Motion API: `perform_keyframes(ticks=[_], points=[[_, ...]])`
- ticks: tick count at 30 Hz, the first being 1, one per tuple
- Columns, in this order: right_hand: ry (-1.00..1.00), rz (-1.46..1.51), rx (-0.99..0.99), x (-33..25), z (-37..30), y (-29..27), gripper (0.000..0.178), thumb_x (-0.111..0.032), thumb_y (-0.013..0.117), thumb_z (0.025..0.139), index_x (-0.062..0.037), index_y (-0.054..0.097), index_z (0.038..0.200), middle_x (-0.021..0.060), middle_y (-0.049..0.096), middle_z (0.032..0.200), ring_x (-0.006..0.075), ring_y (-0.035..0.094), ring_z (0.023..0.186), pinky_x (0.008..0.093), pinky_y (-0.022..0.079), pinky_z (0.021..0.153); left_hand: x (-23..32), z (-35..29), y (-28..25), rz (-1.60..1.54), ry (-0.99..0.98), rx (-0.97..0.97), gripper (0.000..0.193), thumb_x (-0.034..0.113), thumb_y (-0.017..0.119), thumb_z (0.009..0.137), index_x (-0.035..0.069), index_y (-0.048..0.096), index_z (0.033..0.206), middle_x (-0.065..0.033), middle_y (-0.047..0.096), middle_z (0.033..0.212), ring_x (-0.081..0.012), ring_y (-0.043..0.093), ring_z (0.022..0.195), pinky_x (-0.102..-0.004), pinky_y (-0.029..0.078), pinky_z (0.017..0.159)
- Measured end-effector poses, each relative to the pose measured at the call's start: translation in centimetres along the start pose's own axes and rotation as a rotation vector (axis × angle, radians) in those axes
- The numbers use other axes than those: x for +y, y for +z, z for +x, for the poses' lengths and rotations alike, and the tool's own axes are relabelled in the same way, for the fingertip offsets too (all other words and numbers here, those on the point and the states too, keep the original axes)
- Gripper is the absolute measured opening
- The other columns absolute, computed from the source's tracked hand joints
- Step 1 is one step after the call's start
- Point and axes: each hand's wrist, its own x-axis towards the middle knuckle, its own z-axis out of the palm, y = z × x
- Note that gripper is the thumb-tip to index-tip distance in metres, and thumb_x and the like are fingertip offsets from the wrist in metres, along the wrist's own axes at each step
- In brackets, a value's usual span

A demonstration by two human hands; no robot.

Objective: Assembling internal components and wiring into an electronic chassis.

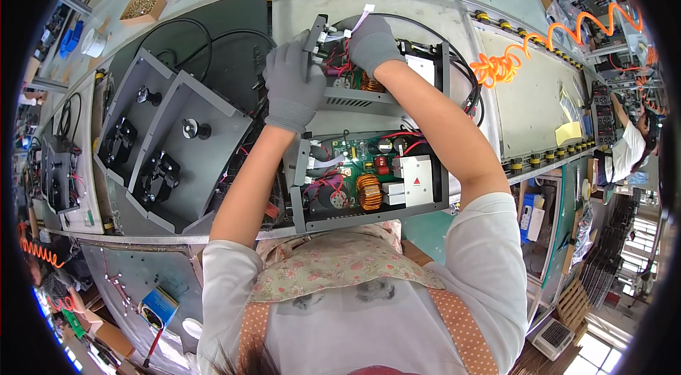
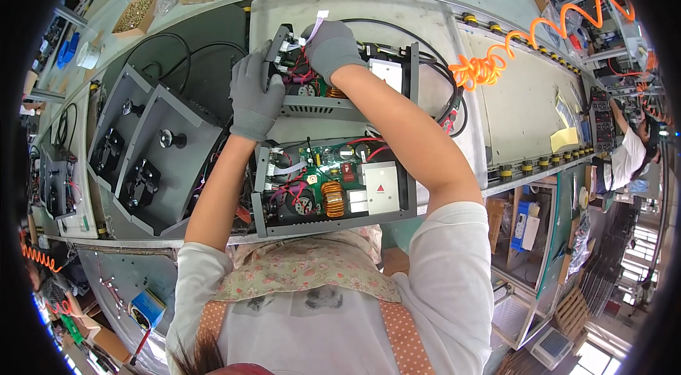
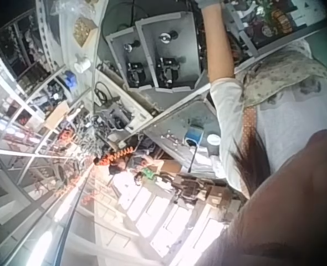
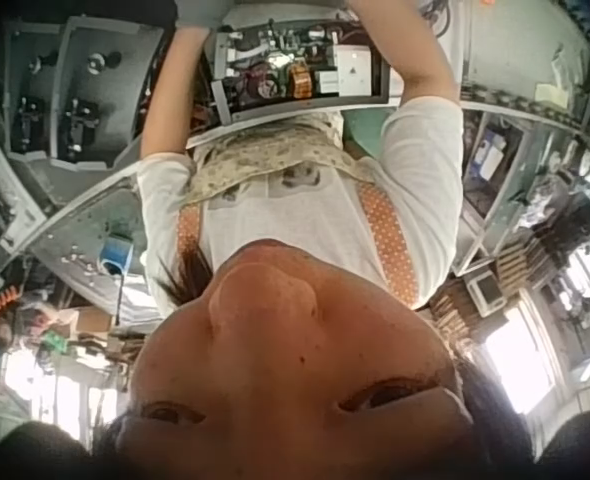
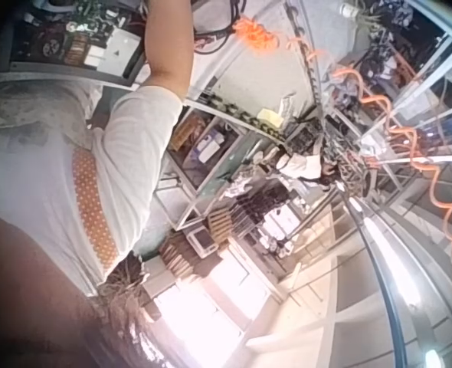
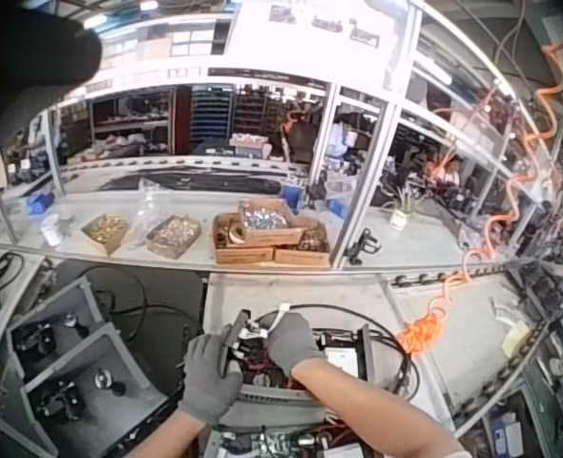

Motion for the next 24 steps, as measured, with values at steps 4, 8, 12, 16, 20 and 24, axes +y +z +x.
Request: perform_keyframes(ticks=[4, 8, 12, 16, 20, 24], points=[[-0.069, -0.057, -0.022, 0.2, -0.1, -0.2, 0.015, -0.014, 0.06, 0.08, -0.012, 0.072, 0.09, 0.0156, 0.07, 0.082, 0.0339, 0.068, 0.081, 0.0418, 0.054, 0.076, 0.2, 0.1, -0.3, -0.064, 0.012, -0.004, 0.047, 0.012, 0.06, 0.072, 0.0, 0.054, 0.116, -0.0203, 0.055, 0.112, -0.0405, 0.048, 0.111, -0.0518, 0.039, 0.096], [-0.09, -0.066, -0.036, 0.2, 0.5, 0.1, 0.015, -0.014, 0.06, 0.08, -0.0117, 0.071, 0.09, 0.0169, 0.069, 0.081, 0.0343, 0.068, 0.081, 0.0421, 0.054, 0.076, 0.1, 0.3, -0.4, -0.108, 0.021, -0.008, 0.049, 0.01, 0.059, 0.068, 0.0, 0.053, 0.116, -0.021, 0.054, 0.11, -0.0409, 0.048, 0.11, -0.0507, 0.038, 0.096], [-0.081, -0.044, -0.071, 0.2, 0.9, 0.5, 0.019, -0.015, 0.062, 0.078, -0.0127, 0.072, 0.094, 0.0158, 0.07, 0.085, 0.0332, 0.068, 0.082, 0.0404, 0.054, 0.077, -0.2, 0.1, -0.1, -0.108, 0.043, -0.005, 0.052, 0.009, 0.06, 0.067, 0.0, 0.052, 0.117, -0.0215, 0.053, 0.11, -0.0409, 0.048, 0.109, -0.0507, 0.038, 0.096], [-0.118, 0.013, -0.074, 1.6, 1.5, 1.5, 0.023, -0.016, 0.064, 0.076, -0.0142, 0.074, 0.097, 0.0125, 0.071, 0.091, 0.0316, 0.068, 0.085, 0.0382, 0.054, 0.079, -0.3, 0.1, 0.1, -0.13, 0.046, 0.003, 0.054, 0.009, 0.059, 0.065, -0.001, 0.051, 0.118, -0.0215, 0.052, 0.11, -0.0409, 0.047, 0.108, -0.0511, 0.038, 0.095], [-0.151, 0.187, -0.061, 2.5, 1.6, 1.7, 0.022, -0.017, 0.065, 0.076, -0.0149, 0.075, 0.096, 0.0112, 0.072, 0.093, 0.0311, 0.068, 0.086, 0.0382, 0.054, 0.079, -0.5, 0.2, 0.2, -0.143, 0.053, -0.007, 0.054, 0.008, 0.059, 0.065, -0.001, 0.051, 0.118, -0.0215, 0.051, 0.11, -0.0411, 0.047, 0.108, -0.051, 0.038, 0.094], [-0.117, 0.037, -0.064, 1.9, 2.0, 2.2, 0.019, -0.019, 0.066, 0.076, -0.016, 0.075, 0.093, 0.0131, 0.071, 0.091, 0.0322, 0.068, 0.085, 0.0392, 0.054, 0.079, -0.6, 0.0, 0.1, -0.122, 0.064, -0.016, 0.054, 0.008, 0.059, 0.065, -0.001, 0.051, 0.118, -0.0214, 0.051, 0.111, -0.0411, 0.047, 0.109, -0.0509, 0.038, 0.094]])
